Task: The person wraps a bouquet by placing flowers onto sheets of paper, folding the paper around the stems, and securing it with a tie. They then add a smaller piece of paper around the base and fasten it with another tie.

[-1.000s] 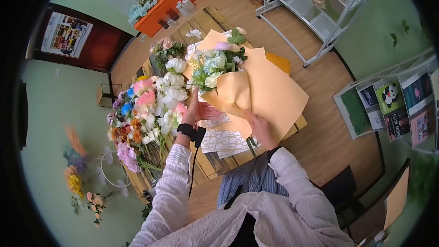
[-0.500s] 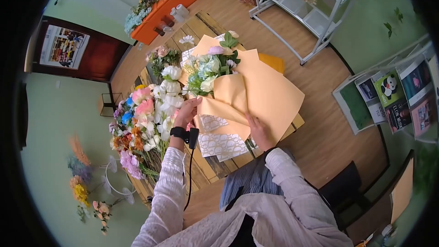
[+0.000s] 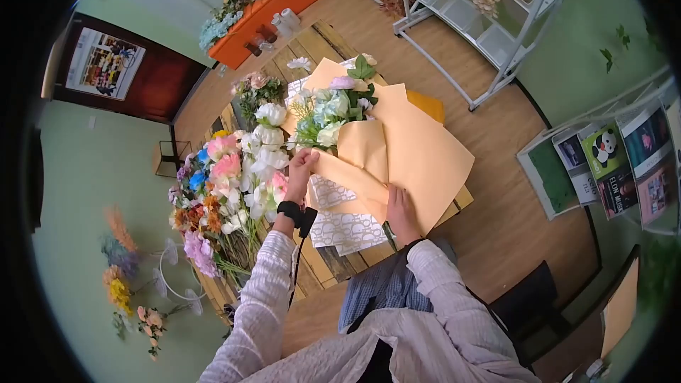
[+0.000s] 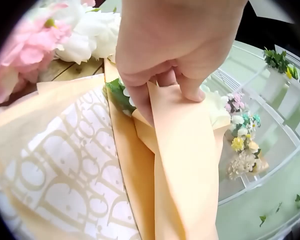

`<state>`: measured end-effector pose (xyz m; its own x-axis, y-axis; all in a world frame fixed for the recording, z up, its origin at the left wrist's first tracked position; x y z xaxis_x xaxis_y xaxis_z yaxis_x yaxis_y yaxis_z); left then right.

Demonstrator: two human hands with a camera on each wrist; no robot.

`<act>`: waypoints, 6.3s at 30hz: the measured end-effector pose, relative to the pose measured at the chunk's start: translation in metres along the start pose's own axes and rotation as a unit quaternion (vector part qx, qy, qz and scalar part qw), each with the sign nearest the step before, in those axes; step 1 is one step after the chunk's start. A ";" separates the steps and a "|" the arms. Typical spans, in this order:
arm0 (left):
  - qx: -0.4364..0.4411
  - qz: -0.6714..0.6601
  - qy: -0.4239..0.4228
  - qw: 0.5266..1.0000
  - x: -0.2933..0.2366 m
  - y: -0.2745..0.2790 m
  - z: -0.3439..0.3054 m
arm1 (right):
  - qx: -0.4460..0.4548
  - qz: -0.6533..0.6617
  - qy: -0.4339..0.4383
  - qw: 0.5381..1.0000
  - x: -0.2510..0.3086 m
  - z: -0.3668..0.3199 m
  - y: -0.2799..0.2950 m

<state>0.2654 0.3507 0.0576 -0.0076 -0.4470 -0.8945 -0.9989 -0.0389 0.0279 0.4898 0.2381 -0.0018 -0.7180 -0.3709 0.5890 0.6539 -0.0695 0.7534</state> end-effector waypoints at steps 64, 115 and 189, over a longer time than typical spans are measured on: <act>0.000 -0.402 0.121 0.908 0.007 0.025 -0.034 | -0.109 0.362 -0.100 0.920 0.019 -0.023 0.020; -0.260 -0.036 0.056 0.963 0.116 -0.147 -0.134 | 0.227 0.084 0.119 0.963 0.030 0.008 0.014; -0.400 -0.108 0.041 0.909 0.112 -0.129 -0.141 | 0.151 0.035 0.254 0.955 0.032 0.001 0.017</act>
<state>0.4003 0.1799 0.0170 0.2206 -0.4168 -0.8818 -0.6223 -0.7563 0.2018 0.4773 0.2256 0.0299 -0.4164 -0.7720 0.4802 0.5414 0.2138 0.8131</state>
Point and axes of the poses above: each hand's wrist, its own z-axis towards the middle knuckle, its own y-axis out of the back of the hand, x = y × z, the point moved 2 cm from there along z, towards the middle knuckle, and after that the axes turned 13 degrees about y, right-handed, at the moved point
